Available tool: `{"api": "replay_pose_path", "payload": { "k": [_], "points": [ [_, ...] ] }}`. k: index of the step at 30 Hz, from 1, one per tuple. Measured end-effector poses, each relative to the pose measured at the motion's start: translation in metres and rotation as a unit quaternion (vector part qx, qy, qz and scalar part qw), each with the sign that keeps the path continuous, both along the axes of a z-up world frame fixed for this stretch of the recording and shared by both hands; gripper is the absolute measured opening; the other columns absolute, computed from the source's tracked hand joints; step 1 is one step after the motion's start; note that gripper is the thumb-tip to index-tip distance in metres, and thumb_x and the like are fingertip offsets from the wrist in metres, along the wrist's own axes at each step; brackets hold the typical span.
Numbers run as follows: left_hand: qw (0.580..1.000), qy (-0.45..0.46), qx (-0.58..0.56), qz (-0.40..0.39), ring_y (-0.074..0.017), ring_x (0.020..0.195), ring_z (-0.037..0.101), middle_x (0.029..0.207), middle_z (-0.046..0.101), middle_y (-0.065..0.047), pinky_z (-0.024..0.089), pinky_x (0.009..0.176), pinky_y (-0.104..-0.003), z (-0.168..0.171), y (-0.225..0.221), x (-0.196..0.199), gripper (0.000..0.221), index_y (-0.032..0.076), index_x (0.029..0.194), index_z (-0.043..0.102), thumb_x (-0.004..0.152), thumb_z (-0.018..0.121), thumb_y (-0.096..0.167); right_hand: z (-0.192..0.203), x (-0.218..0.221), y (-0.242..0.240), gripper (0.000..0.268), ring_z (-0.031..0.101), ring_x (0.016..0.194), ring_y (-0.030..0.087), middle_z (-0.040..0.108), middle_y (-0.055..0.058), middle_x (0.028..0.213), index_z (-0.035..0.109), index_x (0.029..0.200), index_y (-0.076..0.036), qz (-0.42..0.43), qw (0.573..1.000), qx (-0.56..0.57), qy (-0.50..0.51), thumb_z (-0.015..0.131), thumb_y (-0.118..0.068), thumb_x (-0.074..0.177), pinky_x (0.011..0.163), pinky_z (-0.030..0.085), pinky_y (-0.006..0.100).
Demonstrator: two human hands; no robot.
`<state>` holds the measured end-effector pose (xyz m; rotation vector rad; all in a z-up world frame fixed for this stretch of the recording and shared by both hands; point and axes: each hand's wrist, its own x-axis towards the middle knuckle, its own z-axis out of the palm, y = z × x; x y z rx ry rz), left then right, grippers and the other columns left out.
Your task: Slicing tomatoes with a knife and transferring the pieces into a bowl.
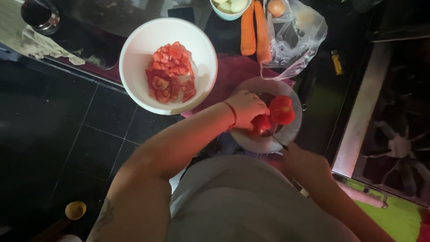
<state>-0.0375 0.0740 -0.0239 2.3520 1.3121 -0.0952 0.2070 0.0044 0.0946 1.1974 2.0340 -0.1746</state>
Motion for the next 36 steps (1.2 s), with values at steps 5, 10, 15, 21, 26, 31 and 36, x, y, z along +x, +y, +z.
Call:
{"api": "replay_pose_path", "payload": {
  "k": [5, 10, 15, 21, 26, 31, 36],
  "points": [
    [0.993, -0.099, 0.031, 0.063, -0.0354, 0.142, 0.059, 0.153, 0.064, -0.005, 0.047, 0.115, -0.056, 0.045, -0.034, -0.002, 0.075, 0.024, 0.156, 0.054, 0.089, 0.087, 0.032, 0.028, -0.029, -0.003, 0.045, 0.083, 0.103, 0.041, 0.086, 0.011, 0.099, 0.065, 0.119, -0.017, -0.175, 0.981, -0.034, 0.079, 0.039, -0.054, 0.116, 0.092, 0.06, 0.059],
    [0.959, -0.162, 0.045, 0.23, -0.0379, 0.137, 0.061, 0.145, 0.059, -0.013, 0.049, 0.112, -0.057, 0.015, -0.064, 0.007, 0.089, 0.02, 0.154, 0.048, 0.084, 0.09, 0.055, -0.023, -0.001, 0.002, 0.048, 0.082, 0.108, 0.039, 0.084, 0.016, 0.1, 0.063, 0.117, -0.016, -0.185, 0.975, -0.04, 0.121, 0.034, -0.055, 0.117, 0.095, 0.061, 0.054],
    [0.938, -0.178, 0.069, 0.291, -0.043, 0.136, 0.061, 0.141, 0.059, -0.019, 0.055, 0.113, -0.053, -0.004, -0.074, 0.018, 0.073, 0.014, 0.151, 0.05, 0.093, 0.086, 0.042, -0.007, -0.017, -0.006, 0.042, 0.084, 0.103, 0.029, 0.083, 0.007, 0.096, 0.061, 0.114, -0.018, -0.08, 0.995, -0.019, 0.058, 0.033, -0.048, 0.118, 0.093, 0.064, 0.045],
    [0.93, -0.192, 0.051, 0.31, -0.0446, 0.142, 0.056, 0.15, 0.057, -0.02, 0.055, 0.115, -0.054, 0.016, -0.08, 0.015, 0.074, 0.011, 0.16, 0.047, 0.099, 0.081, 0.036, -0.023, 0.006, -0.006, 0.06, 0.08, 0.117, 0.039, 0.084, 0.017, 0.112, 0.068, 0.121, -0.016, -0.179, 0.979, -0.063, 0.069, 0.025, -0.059, 0.118, 0.1, 0.059, 0.054],
    [0.891, -0.245, 0.004, 0.382, -0.0498, 0.136, 0.058, 0.144, 0.055, -0.026, 0.063, 0.1, -0.058, 0.046, -0.098, 0.012, 0.077, 0.004, 0.153, 0.046, 0.091, 0.087, 0.028, -0.032, 0.015, -0.01, 0.062, 0.081, 0.108, 0.041, 0.083, 0.019, 0.098, 0.064, 0.11, -0.016, -0.132, 0.982, -0.005, 0.136, 0.028, -0.066, 0.116, 0.098, 0.061, 0.051],
    [0.88, -0.251, 0.024, 0.403, -0.0471, 0.129, 0.063, 0.134, 0.06, -0.021, 0.066, 0.095, -0.055, 0.015, -0.104, 0.02, 0.06, 0.006, 0.143, 0.053, 0.096, 0.083, 0.028, -0.007, 0.0, -0.015, 0.056, 0.081, 0.107, 0.041, 0.082, 0.02, 0.096, 0.064, 0.109, -0.014, -0.146, 0.973, 0.01, 0.177, 0.033, -0.059, 0.117, 0.097, 0.061, 0.052],
    [0.873, -0.224, 0.107, 0.419, -0.0412, 0.116, 0.068, 0.119, 0.063, -0.014, 0.066, 0.087, -0.052, -0.014, -0.104, 0.029, 0.053, 0.013, 0.13, 0.058, 0.09, 0.087, 0.033, 0.016, -0.029, -0.011, 0.049, 0.08, 0.11, 0.041, 0.081, 0.02, 0.101, 0.065, 0.112, -0.017, -0.144, 0.969, -0.013, 0.202, 0.03, -0.051, 0.118, 0.098, 0.06, 0.053]
  ]
}}
